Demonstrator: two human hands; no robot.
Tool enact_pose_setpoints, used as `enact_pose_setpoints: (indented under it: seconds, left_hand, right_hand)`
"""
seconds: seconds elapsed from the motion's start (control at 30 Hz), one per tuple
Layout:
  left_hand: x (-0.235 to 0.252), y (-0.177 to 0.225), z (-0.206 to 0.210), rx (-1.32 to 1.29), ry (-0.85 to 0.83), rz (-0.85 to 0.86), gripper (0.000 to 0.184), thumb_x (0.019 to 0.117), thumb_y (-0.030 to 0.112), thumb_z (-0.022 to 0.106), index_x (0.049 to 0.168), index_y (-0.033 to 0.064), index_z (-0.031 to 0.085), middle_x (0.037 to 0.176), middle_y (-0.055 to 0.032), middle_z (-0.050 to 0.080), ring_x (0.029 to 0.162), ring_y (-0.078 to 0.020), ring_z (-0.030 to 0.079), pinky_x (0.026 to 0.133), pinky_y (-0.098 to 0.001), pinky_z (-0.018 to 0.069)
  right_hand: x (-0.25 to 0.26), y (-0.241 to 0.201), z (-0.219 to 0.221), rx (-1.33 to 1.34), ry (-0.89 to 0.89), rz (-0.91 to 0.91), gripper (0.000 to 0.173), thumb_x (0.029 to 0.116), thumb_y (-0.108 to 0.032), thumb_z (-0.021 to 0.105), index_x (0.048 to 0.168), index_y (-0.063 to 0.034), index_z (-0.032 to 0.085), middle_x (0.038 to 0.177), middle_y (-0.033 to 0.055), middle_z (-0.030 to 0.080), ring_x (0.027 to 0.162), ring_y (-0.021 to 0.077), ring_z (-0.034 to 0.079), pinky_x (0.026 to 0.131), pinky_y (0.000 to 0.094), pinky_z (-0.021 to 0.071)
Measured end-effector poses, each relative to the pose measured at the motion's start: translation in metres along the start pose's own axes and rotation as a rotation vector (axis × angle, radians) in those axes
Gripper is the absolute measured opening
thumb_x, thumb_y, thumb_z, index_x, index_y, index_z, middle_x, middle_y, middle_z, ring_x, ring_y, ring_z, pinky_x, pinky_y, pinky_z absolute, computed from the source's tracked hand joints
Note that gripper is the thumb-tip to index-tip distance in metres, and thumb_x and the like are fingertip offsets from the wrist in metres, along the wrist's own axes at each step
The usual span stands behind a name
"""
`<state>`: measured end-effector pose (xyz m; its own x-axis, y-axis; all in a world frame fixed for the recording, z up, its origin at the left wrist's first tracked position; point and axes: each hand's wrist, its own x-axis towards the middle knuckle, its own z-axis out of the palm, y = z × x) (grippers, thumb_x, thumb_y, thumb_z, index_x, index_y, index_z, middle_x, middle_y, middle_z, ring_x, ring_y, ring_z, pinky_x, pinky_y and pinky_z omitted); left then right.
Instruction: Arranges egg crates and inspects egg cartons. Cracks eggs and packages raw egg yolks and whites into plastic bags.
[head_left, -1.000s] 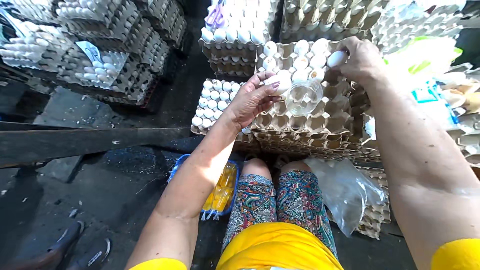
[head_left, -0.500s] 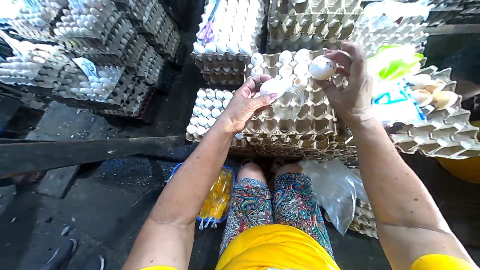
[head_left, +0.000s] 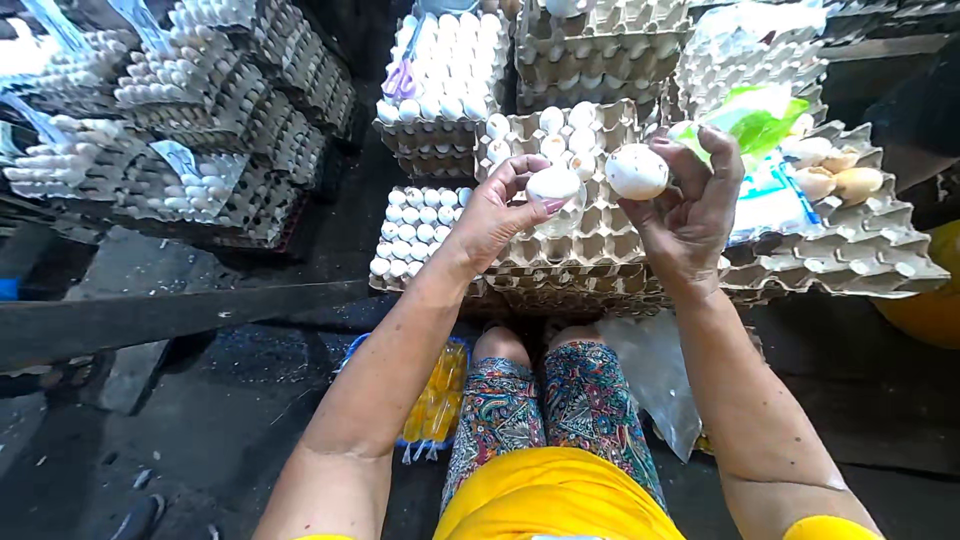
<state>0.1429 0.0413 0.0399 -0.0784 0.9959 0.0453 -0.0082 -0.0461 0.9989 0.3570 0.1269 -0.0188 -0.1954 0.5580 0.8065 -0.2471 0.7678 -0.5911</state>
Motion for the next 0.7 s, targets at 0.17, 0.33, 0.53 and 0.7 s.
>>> enact_pose_setpoints:
  seconds: [0.17, 0.33, 0.53, 0.7]
  left_hand:
    - [0.000, -0.001, 0.004, 0.069, -0.001, 0.032, 0.052, 0.0899, 0.002, 0.074, 0.137, 0.0051, 0.053, 0.123, -0.0081, 0.064, 0.105, -0.0150, 0.067, 0.089, -0.0308, 0.0590]
    - [0.000, -0.007, 0.002, 0.065, 0.028, 0.053, 0.053, 0.0893, 0.001, 0.074, 0.137, 0.0033, 0.051, 0.122, -0.0088, 0.063, 0.103, -0.0140, 0.067, 0.089, -0.0296, 0.0589]
    - [-0.003, -0.012, -0.005, 0.057, 0.078, 0.093, 0.052, 0.0911, 0.003, 0.073, 0.138, 0.0039, 0.049, 0.122, -0.0076, 0.063, 0.102, -0.0141, 0.067, 0.086, -0.0290, 0.0592]
    - [-0.004, -0.017, -0.008, 0.020, 0.079, 0.090, 0.050, 0.0926, 0.003, 0.072, 0.137, 0.0041, 0.050, 0.121, -0.0070, 0.064, 0.102, -0.0150, 0.068, 0.089, -0.0305, 0.0600]
  right_hand:
    - [-0.009, 0.000, 0.004, 0.092, 0.026, 0.035, 0.071, 0.0884, 0.004, 0.074, 0.146, -0.0013, 0.032, 0.139, 0.0123, 0.059, 0.126, 0.0272, 0.062, 0.101, 0.0427, 0.0584]
    - [-0.018, -0.022, 0.006, 0.216, 0.011, 0.214, 0.071, 0.0926, 0.003, 0.068, 0.150, -0.0070, 0.029, 0.145, 0.0040, 0.052, 0.126, 0.0171, 0.061, 0.099, 0.0310, 0.0589]
    - [-0.032, -0.019, 0.005, 0.775, 0.121, 0.588, 0.034, 0.1093, -0.017, 0.045, 0.143, -0.0204, 0.045, 0.134, 0.0025, 0.062, 0.112, 0.0157, 0.068, 0.088, 0.0286, 0.0603]
    - [-0.041, -0.019, 0.009, 1.130, 0.222, 0.797, 0.037, 0.1133, -0.034, 0.027, 0.132, -0.0196, 0.056, 0.129, 0.0078, 0.065, 0.092, 0.0130, 0.072, 0.073, 0.0197, 0.0599]
